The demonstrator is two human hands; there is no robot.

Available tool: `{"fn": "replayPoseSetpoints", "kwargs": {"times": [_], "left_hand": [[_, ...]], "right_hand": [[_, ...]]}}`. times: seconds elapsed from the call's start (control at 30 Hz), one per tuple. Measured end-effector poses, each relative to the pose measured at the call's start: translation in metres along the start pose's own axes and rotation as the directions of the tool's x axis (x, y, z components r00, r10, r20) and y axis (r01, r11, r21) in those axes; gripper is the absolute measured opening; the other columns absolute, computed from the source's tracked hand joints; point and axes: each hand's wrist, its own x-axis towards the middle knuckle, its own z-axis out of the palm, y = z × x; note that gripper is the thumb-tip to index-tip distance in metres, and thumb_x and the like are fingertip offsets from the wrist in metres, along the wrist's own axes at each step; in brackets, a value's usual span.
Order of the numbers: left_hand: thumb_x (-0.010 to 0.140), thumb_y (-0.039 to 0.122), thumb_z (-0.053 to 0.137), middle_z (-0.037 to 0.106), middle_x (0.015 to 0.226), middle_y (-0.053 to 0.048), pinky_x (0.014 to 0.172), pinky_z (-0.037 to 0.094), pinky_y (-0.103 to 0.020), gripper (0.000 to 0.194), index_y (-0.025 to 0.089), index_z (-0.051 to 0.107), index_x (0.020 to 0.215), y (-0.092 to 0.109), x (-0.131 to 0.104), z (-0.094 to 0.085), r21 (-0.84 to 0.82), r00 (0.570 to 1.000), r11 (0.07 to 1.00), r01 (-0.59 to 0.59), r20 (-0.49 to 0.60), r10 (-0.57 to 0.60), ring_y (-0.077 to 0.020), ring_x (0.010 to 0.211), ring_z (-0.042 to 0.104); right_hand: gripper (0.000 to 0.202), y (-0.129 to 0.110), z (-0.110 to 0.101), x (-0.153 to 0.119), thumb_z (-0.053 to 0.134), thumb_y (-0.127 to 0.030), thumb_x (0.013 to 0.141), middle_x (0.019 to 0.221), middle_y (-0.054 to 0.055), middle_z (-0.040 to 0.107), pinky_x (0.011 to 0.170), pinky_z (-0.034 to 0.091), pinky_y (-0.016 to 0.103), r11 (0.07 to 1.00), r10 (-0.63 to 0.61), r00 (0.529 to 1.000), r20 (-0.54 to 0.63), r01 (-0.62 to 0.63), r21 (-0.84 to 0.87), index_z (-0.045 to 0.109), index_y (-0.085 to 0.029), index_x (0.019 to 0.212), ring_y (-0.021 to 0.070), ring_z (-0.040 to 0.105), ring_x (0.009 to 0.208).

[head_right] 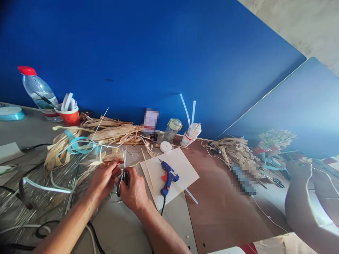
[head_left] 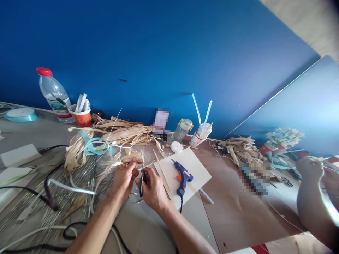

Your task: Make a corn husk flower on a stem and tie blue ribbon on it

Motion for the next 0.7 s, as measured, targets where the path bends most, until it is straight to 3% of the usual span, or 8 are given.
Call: {"fn": "replayPoseSetpoints", "kwargs": {"times": [0.17, 0.33, 0.47, 0.7], "left_hand": [[0.057, 0.033, 0.078, 0.051, 0.05, 0.005, 0.043, 0.024, -0.024, 0.022, 0.017, 0.066, 0.064, -0.001, 0.002, -0.002, 0.026, 0.999, 0.999, -0.024, -0.03, 0.025, -0.0063, 0.041, 0.033], [0.06, 0.037, 0.078, 0.04, 0.042, 0.008, 0.042, 0.023, -0.023, 0.025, 0.015, 0.066, 0.063, -0.001, 0.004, -0.005, 0.058, 1.0, 0.998, -0.027, 0.002, 0.027, -0.0058, 0.039, 0.031], [0.062, 0.041, 0.075, 0.043, 0.044, 0.007, 0.042, 0.024, -0.022, 0.028, 0.016, 0.063, 0.06, -0.002, 0.008, -0.009, 0.037, 1.0, 0.999, -0.018, -0.018, 0.019, -0.0054, 0.038, 0.031], [0.073, 0.044, 0.064, 0.033, 0.041, 0.007, 0.041, 0.024, -0.023, 0.03, 0.019, 0.06, 0.057, 0.0, 0.013, -0.012, 0.193, 0.995, 0.979, -0.072, -0.049, 0.083, -0.0079, 0.038, 0.03]], "right_hand": [[0.026, -0.001, -0.003, -0.001, 0.055, -0.02, 0.076, 0.064, -0.003, 0.055, 0.049, 0.035, 0.02, 1.0, 0.005, 1.0, 0.014, -0.004, -0.01, 0.058, -0.018, 0.102, 0.0119, 0.045, 0.053], [0.03, 0.004, -0.001, -0.001, 0.054, -0.019, 0.076, 0.064, -0.002, 0.055, 0.051, 0.036, 0.021, 1.0, 0.01, 0.999, 0.033, -0.01, 0.004, 0.057, -0.017, 0.106, 0.0125, 0.046, 0.054], [0.03, 0.006, -0.004, -0.001, 0.054, -0.022, 0.077, 0.066, -0.001, 0.057, 0.053, 0.038, 0.021, 0.999, -0.02, 0.998, 0.063, 0.019, 0.026, 0.057, -0.017, 0.107, 0.0125, 0.048, 0.056], [0.028, 0.001, -0.013, -0.001, 0.056, -0.025, 0.078, 0.062, -0.003, 0.055, 0.053, 0.038, 0.021, 0.999, -0.036, 0.989, 0.143, 0.034, 0.011, 0.059, -0.017, 0.105, 0.0112, 0.047, 0.053]]}}
